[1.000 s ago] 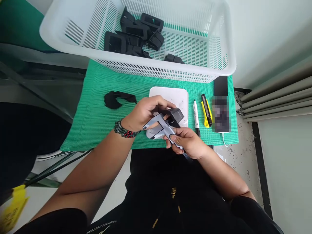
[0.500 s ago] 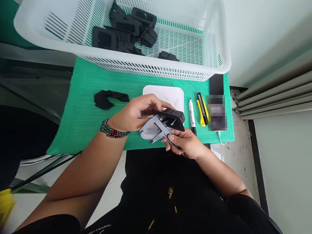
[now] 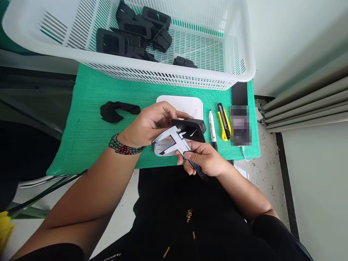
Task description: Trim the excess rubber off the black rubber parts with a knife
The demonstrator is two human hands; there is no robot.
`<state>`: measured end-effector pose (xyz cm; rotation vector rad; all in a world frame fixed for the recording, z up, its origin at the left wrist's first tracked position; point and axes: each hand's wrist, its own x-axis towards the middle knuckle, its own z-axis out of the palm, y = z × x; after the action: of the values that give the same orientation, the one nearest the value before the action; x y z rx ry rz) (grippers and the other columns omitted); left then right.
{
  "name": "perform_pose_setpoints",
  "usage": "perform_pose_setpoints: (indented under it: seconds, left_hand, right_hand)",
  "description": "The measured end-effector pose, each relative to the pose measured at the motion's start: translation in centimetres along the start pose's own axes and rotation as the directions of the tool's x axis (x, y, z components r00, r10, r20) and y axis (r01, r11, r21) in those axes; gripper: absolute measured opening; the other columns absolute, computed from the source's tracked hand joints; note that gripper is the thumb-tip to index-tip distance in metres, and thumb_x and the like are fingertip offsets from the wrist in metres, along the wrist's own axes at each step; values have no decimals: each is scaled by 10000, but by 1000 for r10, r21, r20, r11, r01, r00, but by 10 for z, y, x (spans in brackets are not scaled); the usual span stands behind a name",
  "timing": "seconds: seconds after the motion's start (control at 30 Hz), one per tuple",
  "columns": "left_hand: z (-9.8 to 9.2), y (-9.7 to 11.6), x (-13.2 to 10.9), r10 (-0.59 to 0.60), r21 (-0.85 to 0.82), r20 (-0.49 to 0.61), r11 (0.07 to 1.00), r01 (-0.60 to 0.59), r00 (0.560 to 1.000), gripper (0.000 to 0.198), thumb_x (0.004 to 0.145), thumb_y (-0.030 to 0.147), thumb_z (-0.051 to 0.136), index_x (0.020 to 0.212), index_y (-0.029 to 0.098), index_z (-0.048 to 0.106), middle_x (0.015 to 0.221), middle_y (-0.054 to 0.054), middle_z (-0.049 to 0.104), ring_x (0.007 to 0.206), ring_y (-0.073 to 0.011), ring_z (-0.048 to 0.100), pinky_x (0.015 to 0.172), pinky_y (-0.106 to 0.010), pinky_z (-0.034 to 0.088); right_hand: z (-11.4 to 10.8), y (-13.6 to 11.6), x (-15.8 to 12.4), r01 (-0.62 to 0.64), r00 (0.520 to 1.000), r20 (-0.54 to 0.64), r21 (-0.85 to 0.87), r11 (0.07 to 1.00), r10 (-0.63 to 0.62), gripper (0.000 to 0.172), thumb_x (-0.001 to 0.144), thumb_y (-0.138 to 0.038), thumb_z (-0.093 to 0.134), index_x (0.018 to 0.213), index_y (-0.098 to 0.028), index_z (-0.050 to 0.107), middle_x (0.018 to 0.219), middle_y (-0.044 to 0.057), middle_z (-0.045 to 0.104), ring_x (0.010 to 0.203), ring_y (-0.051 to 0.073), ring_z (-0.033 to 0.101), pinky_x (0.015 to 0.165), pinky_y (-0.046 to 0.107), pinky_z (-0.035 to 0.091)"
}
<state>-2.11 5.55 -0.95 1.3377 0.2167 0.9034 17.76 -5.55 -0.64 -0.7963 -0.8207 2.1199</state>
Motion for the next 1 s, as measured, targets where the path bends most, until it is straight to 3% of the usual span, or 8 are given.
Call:
perform_pose_setpoints:
  seconds: [0.27,0.5,0.8,1.0]
  left_hand:
    - [1,-2,1,-61,-11,-49,998,60,997,360,877,359,866,952,181,562,1205,-190,779,1031,-264,810,721,-283,665]
    - [1,-4,1,-47,-47,-22,998,46,999,342,874,315,868,967,195,561,1225,-163,775,1030,-233,800,711,-264,652]
    - [0,0,-1,-72,-27,-41,997,71,997,274,869,264,852,953,192,601,1233,-168,779,1067,-281,803,773,-332,684]
    - [2,2,1,-43,-25,-25,999,43,999,297,870,251,861,949,185,583,1206,-148,791,1054,-221,806,782,-250,663]
  right_hand:
    - [3,1,3,4,1000,-10,45,999,-4,308,903,-431,824,1012,-163,717,811,-5,699,459,68,568,404,206,350]
    - [6,4,5,17,997,-73,13,1000,-16,393,856,-509,851,957,-159,704,754,-12,699,416,60,519,388,216,318]
    - [8,5,6,11,991,-130,-16,1000,-13,454,832,-581,847,883,-155,699,670,-23,693,357,46,465,353,205,225]
    - [8,4,6,-8,990,-142,-39,999,2,480,820,-618,840,872,-167,686,660,-32,689,351,41,437,352,206,223]
